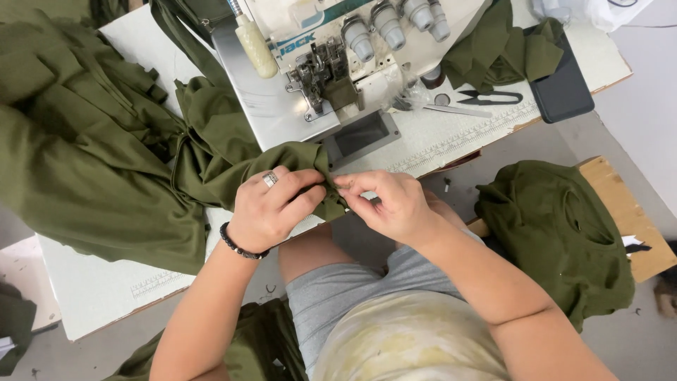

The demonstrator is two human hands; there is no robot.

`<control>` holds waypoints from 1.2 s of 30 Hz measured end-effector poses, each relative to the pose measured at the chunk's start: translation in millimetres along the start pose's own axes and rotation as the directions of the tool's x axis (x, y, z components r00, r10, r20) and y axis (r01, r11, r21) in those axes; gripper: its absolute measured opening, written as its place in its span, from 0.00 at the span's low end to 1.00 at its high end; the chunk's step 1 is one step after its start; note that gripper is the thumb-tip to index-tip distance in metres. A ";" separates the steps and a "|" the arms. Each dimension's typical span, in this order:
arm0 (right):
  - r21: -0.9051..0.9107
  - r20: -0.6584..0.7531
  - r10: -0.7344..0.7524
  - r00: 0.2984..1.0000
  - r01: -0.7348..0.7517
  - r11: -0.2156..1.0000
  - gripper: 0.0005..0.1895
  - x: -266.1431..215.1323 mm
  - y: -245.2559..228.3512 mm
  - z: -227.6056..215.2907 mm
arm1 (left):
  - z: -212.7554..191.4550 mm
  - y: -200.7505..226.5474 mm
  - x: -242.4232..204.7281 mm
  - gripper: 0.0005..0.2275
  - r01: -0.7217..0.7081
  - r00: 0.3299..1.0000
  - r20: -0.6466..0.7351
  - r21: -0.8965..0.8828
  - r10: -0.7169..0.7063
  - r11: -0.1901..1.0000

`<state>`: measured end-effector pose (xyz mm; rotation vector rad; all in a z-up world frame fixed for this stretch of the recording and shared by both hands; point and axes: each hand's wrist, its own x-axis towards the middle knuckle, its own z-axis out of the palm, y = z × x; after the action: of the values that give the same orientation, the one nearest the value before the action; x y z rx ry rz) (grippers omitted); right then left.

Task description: Trimming loose threads from olive green fabric pieces using small snips at a sewing station.

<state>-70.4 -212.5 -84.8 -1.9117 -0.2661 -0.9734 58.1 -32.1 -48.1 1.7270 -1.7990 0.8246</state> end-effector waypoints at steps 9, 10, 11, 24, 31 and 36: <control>-0.005 -0.005 -0.048 0.999 0.048 0.999 0.11 -2.2 -13.5 2.8 | -0.9 13.6 -4.6 0.05 0.120 0.993 0.020 0.001 -0.120 0.993; -0.001 -0.010 -0.013 1.000 0.013 1.000 0.14 -2.9 -14.7 3.3 | -1.3 15.9 -2.6 0.03 0.215 0.974 0.072 -0.030 -0.213 0.976; 0.004 -0.016 0.022 1.000 -0.022 1.000 0.17 -3.7 -16.0 3.6 | -1.7 18.4 -0.4 0.03 0.310 0.945 0.127 -0.055 -0.301 0.949; 0.250 0.168 0.133 0.977 -0.173 0.953 0.10 16.5 -21.8 -22.7 | -26.3 -21.5 58.8 0.08 0.507 0.835 0.535 -0.657 -0.129 0.557; 0.179 0.241 0.037 0.970 -0.082 0.980 0.09 15.6 -27.4 -25.4 | -46.4 -6.4 54.2 0.10 0.368 0.885 0.457 -0.567 -0.091 0.737; 0.149 0.282 0.003 0.959 -0.046 0.988 0.09 18.5 -38.2 -26.3 | -60.4 4.3 49.4 0.10 0.470 0.837 0.529 -0.570 -0.137 0.674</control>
<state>-92.6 -217.4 -40.3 -1.9026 -0.4686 -0.6418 47.9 -22.1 28.8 1.6840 -1.6682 -0.4167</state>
